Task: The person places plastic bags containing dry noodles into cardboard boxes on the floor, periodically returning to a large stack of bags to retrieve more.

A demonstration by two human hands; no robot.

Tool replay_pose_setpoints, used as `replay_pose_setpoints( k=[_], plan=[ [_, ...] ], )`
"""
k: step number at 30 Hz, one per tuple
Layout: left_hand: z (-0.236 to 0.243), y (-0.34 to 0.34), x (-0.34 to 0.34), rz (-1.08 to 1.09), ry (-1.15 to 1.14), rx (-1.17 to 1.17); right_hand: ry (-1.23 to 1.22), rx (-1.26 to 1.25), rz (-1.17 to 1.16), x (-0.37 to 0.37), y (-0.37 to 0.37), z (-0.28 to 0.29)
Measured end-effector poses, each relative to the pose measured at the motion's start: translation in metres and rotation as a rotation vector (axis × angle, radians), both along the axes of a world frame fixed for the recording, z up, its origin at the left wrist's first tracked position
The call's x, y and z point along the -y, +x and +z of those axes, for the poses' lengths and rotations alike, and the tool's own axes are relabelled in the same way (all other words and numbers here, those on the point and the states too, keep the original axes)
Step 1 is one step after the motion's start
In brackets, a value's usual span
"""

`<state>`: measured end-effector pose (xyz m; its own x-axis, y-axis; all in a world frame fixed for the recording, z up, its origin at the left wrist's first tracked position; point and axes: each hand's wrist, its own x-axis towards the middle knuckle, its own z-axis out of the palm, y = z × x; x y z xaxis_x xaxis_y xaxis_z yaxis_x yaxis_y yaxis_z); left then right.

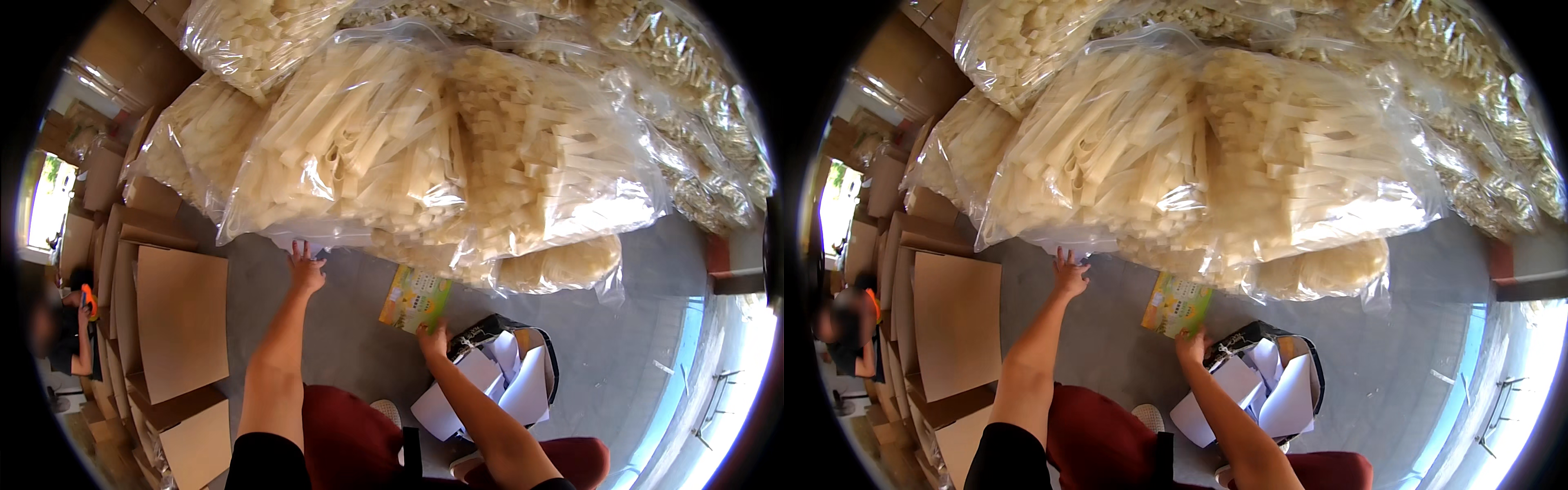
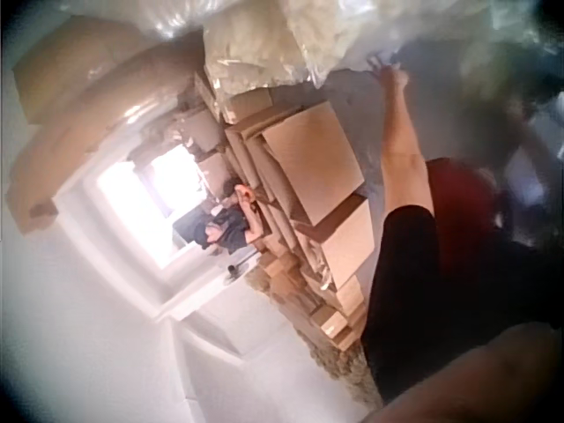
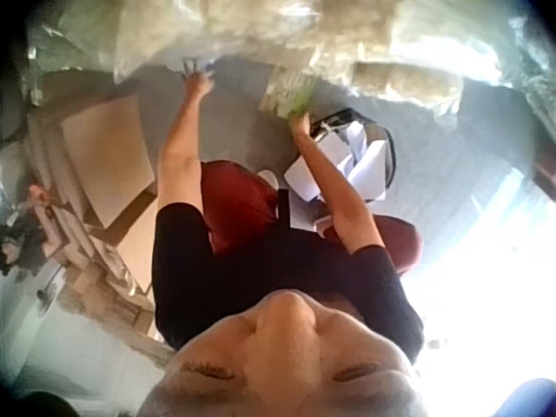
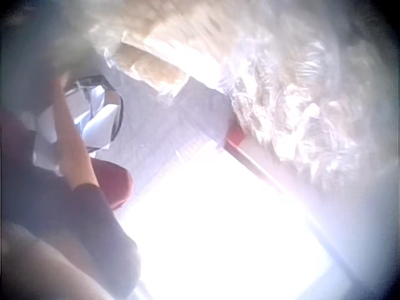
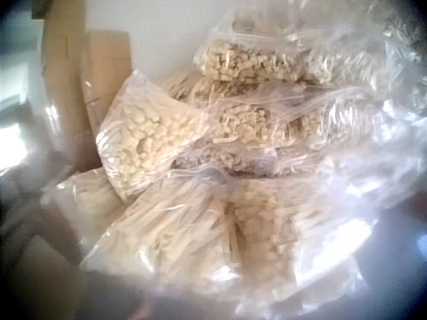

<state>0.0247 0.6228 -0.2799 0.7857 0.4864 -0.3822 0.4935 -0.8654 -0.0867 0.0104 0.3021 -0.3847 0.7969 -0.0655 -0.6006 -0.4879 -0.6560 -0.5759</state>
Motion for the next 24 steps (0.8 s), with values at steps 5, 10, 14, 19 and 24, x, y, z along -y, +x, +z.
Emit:
replay_pose_setpoints(
  k=[5, 10, 14, 19, 24],
  plan=[
    [-0.03, -0.01, -0.028, 0.02, 0.023, 0.15, 0.217, 0.027, 0.213, 0.016, 0.0, 0.04],
    [0.027, 0.009, 0.047, -0.244, -0.515, 0.363, 0.399, 0.07, 0.172, 0.017, 0.022, 0.095],
    [0.079, 0.027, 0.14, -0.115, -1.397, 0.014, 0.632, 0.417, -0.006, 0.002, 0.014, 0.123],
    [0.01, 0.063, 0.158, 0.312, -1.477, -0.216, 0.48, 0.255, -0.044, 0.074, 0.033, 0.147],
    [-0.073, 0.069, 0.167, 0.431, -0.254, 0.107, -0.038, 0.37, 0.151, 0.191, 0.08, 0.206]
  ],
)
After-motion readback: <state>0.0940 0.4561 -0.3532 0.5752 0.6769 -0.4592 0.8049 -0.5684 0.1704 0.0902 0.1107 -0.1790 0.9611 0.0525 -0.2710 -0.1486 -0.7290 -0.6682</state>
